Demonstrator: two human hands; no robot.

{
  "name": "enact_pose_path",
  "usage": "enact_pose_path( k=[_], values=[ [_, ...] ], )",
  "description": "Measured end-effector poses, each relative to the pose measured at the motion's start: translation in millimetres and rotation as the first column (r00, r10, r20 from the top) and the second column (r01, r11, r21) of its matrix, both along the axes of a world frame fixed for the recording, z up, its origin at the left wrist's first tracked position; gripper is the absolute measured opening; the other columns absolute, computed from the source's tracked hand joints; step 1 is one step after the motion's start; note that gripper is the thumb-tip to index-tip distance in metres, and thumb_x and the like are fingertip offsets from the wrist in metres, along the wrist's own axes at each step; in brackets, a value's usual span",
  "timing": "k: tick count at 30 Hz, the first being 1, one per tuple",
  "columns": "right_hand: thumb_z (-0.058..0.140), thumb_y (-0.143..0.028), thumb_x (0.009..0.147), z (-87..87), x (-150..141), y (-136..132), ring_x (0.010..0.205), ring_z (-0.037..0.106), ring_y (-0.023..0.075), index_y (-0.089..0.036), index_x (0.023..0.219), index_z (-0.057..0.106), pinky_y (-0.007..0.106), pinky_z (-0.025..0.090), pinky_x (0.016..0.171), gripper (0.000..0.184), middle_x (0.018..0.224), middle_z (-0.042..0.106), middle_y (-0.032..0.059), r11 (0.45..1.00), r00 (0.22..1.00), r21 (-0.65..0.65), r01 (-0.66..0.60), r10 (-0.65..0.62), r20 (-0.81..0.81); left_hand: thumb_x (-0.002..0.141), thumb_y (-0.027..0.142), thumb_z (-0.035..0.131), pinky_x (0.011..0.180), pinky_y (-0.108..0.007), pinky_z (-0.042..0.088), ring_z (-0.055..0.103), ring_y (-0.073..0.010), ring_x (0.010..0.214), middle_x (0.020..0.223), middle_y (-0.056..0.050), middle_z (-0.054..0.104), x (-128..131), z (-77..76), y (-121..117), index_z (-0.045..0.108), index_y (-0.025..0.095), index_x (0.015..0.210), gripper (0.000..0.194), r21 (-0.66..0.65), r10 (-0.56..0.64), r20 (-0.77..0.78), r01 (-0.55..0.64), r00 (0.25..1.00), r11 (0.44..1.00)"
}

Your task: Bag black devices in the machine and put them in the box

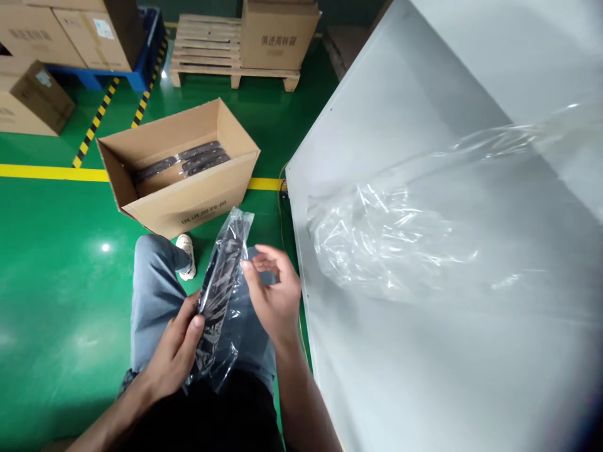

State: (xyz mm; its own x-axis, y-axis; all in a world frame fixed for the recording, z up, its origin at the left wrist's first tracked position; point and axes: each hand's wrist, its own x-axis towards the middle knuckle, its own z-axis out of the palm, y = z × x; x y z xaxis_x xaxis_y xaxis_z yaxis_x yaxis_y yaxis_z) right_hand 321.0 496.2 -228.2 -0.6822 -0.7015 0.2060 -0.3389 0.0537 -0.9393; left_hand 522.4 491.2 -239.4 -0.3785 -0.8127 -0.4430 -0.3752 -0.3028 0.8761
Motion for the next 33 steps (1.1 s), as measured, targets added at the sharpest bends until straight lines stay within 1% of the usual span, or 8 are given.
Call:
enact_pose_path(
  k=[5,8,11,14,19,24,28,33],
  values=[
    [0.067,-0.035,0.100,6.7,-0.4,-8.1,0.072,0.071,0.0170,-0.023,0.092,0.071,0.031,0.060,0.074,0.015,0.083,0.075,0.0027,1.000,1.000,-0.005,0.002,-0.003,-0.029,0.099,0.070,0.053,0.135,-0.049,0.022,0.044,-0.0335,0.155,0.161,-0.010,0.058,2.7,-3.3,9.7,0.060,0.027,0.150,0.068,0.066,-0.007,0.008,0.007,1.000,0.998],
    [0.066,-0.032,0.100,8.2,4.9,-4.1,0.073,0.072,0.0170,-0.023,0.093,0.070,0.030,0.060,0.074,0.012,0.083,0.076,0.0022,0.998,0.995,-0.015,-0.067,0.066,-0.071,0.090,0.077,0.062,0.130,-0.048,0.034,0.049,-0.0354,0.151,0.160,-0.012,0.058,2.9,-7.2,1.9,0.063,0.024,0.147,0.078,0.201,0.039,-0.038,-0.031,0.999,0.979],
    [0.066,-0.030,0.100,10.3,9.3,0.9,0.076,0.074,0.0174,-0.023,0.094,0.070,0.031,0.061,0.077,0.010,0.085,0.077,0.0026,0.990,0.986,-0.020,-0.142,0.140,-0.094,0.084,0.076,0.071,0.107,-0.043,0.056,0.070,-0.0346,0.123,0.139,-0.014,0.073,-3.3,-4.8,-9.5,0.071,0.019,0.136,0.077,0.284,0.032,-0.122,0.004,0.992,0.959],
    [0.066,-0.032,0.101,10.4,9.4,3.2,0.074,0.074,0.0173,-0.024,0.095,0.068,0.030,0.061,0.075,0.011,0.082,0.076,0.0019,0.991,0.992,-0.055,-0.121,0.123,0.035,0.087,0.072,0.072,0.088,-0.035,0.060,0.075,-0.0312,0.105,0.110,-0.010,0.082,-11.8,3.8,-15.5,0.077,0.018,0.125,0.066,0.221,0.089,-0.106,-0.064,0.990,0.973],
    [0.070,-0.044,0.099,1.3,3.4,1.4,0.067,0.071,0.0160,-0.023,0.091,0.066,0.030,0.060,0.069,0.022,0.074,0.071,-0.0011,0.994,0.933,-0.109,-0.009,0.048,0.355,0.082,0.076,0.075,0.086,-0.035,0.061,0.075,-0.0314,0.101,0.094,-0.009,0.083,-12.2,10.7,-13.2,0.084,0.018,0.096,0.060,0.258,0.206,-0.087,-0.178,0.975,0.950],
    [0.079,-0.055,0.090,-12.2,-1.1,-2.1,0.058,0.065,0.0121,-0.022,0.088,0.066,0.028,0.057,0.064,0.036,0.074,0.068,-0.0044,0.995,0.803,-0.090,0.029,0.030,0.595,0.069,0.087,0.076,0.053,-0.033,0.057,0.070,-0.0253,0.059,0.070,-0.012,0.077,-10.3,10.9,-14.6,0.080,0.010,0.088,0.079,0.599,0.270,-0.081,-0.169,0.959,0.783],
    [0.084,-0.055,0.084,-17.3,-2.8,-3.9,0.055,0.063,0.0101,-0.022,0.084,0.065,0.026,0.054,0.061,0.038,0.073,0.066,-0.0057,0.995,0.707,-0.096,0.032,0.045,0.706,0.058,0.081,0.088,0.052,-0.032,0.058,0.072,-0.0242,0.056,0.077,-0.013,0.080,-13.4,18.3,-20.9,0.079,0.010,0.101,0.083,0.774,0.364,-0.117,-0.145,0.924,0.616],
    [0.081,-0.057,0.085,-18.7,-4.0,-2.9,0.058,0.063,0.0115,-0.023,0.086,0.064,0.028,0.057,0.062,0.038,0.075,0.065,-0.0047,0.995,0.662,-0.095,0.042,0.043,0.748,0.069,0.075,0.085,0.053,-0.032,0.059,0.074,-0.0250,0.059,0.084,-0.013,0.082,-14.1,18.4,-26.1,0.078,0.012,0.109,0.075,0.810,0.372,-0.116,-0.129,0.921,0.572]
  ],
)
